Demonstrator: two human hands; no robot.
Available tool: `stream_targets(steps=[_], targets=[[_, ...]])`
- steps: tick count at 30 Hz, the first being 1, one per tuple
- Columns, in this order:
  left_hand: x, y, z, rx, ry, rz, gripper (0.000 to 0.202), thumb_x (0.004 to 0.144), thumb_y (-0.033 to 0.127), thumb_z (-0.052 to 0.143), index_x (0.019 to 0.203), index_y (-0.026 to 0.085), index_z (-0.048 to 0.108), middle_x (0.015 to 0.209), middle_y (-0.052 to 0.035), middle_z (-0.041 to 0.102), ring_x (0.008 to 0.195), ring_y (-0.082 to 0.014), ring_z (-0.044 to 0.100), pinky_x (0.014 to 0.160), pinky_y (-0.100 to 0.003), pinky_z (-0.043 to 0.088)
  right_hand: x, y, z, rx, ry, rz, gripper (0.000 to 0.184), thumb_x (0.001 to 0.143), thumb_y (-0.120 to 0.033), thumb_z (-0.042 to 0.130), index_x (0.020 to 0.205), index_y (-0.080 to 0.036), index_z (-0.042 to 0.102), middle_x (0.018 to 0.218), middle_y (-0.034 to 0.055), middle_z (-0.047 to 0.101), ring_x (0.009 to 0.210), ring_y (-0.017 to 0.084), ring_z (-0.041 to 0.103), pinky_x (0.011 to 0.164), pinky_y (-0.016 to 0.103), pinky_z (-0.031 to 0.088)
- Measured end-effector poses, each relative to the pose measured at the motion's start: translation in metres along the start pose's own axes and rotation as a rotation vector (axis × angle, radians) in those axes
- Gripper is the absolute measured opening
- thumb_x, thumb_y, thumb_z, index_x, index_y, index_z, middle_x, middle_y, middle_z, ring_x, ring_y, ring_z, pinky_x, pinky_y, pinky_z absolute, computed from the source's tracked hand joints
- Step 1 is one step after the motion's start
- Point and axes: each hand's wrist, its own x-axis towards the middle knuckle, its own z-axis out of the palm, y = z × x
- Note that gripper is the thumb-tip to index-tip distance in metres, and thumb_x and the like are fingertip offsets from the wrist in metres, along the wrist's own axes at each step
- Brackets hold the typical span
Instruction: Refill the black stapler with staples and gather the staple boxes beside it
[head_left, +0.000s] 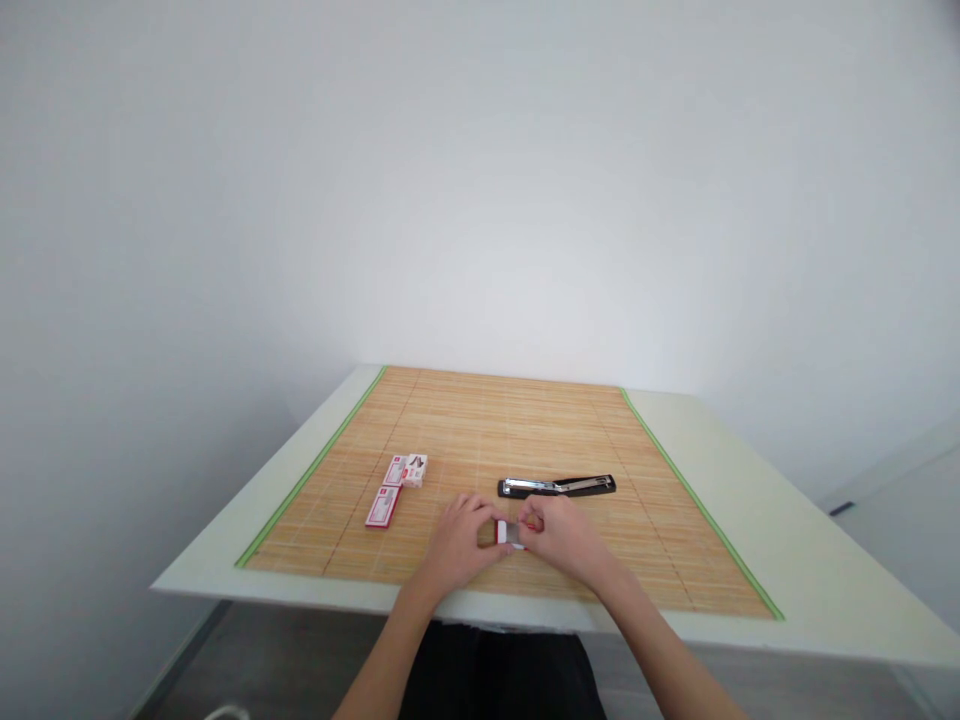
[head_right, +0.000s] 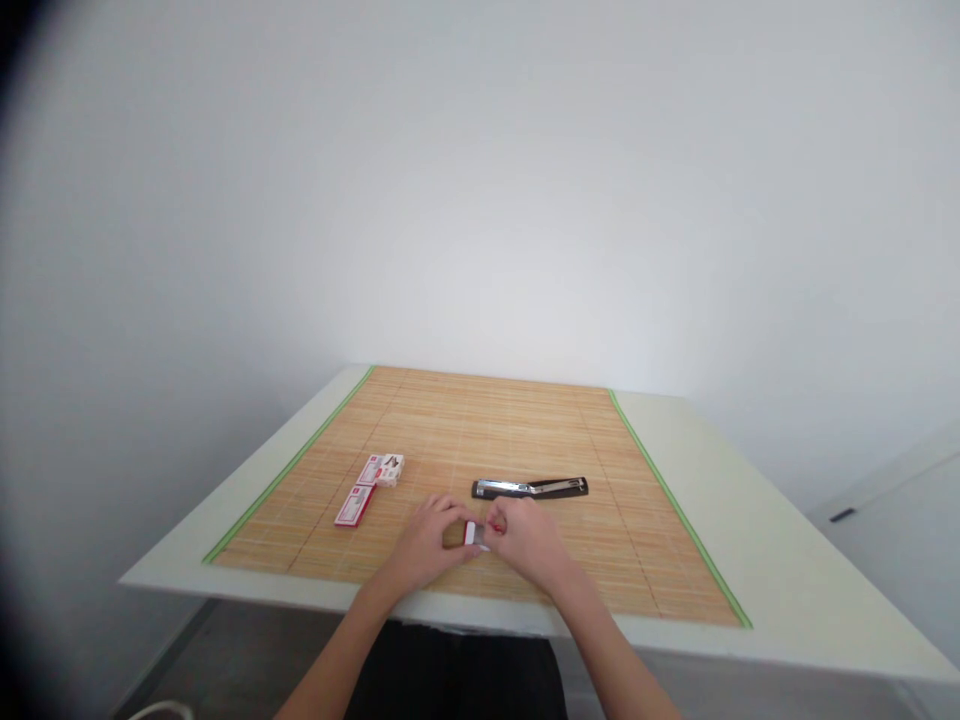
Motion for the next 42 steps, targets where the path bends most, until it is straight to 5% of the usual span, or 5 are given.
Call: stream_targets(steps=[12,17,27,36,42], targets=[[-0.001,0.003,-0.001,-0.028,0.017,-0.014,0.038,0.077,0.047,0.084,0.11,0.031,0.073,0.107,-0.0022,0.067,0.106,-0.0261,0.057,0.093,-0.038,0.043,-0.038,0.056,0.014,0.251,0.106,0.089,0.021,0.09,-0.042,0.063,0.089,-0.021,0.066,0.059,-0.0051,0.053,0.056,0.014,0.05,0.056,0.026,0.03],[-0.002,0.002,-0.003,-0.069,-0.006,-0.029,0.05,0.073,0.046,0.086,0.119,0.032,0.072,0.099,-0.0013,0.072,0.101,-0.0272,0.061,0.092,-0.039,0.044,-0.045,0.066,0.006,0.316,0.104,0.105,0.046,0.084,-0.047,0.073,0.122,-0.022,0.064,0.067,-0.0045,0.06,0.061,0.016,0.055,0.059,0.028,0.036],[0.002,0.013,0.007,-0.066,-0.035,0.017,0.051,0.073,0.047,0.085,0.121,0.035,0.073,0.114,-0.0009,0.074,0.109,-0.0285,0.062,0.103,-0.043,0.042,-0.034,0.033,0.006,0.396,-0.063,-0.064,0.038,0.084,-0.033,0.072,0.12,-0.025,0.071,0.096,0.0019,0.073,0.078,0.018,0.062,0.069,0.027,0.042],[0.029,-0.003,0.006,-0.054,0.2,-0.131,0.036,0.087,0.041,0.071,0.118,0.025,0.065,0.103,-0.0034,0.066,0.094,-0.022,0.061,0.086,-0.035,0.046,-0.026,0.028,0.008,0.183,0.079,-0.001,0.036,0.086,-0.05,0.073,0.115,-0.028,0.078,0.07,-0.0009,0.065,0.063,0.016,0.055,0.061,0.027,0.033],[0.063,-0.014,0.012,0.066,0.073,-0.097,0.041,0.081,0.049,0.079,0.115,0.027,0.071,0.117,-0.0062,0.064,0.117,-0.028,0.054,0.1,-0.04,0.039,-0.018,0.019,0.014,0.191,0.063,-0.007,0.02,0.088,-0.04,0.071,0.099,-0.027,0.08,0.067,-0.0014,0.064,0.062,0.016,0.056,0.061,0.027,0.032]])
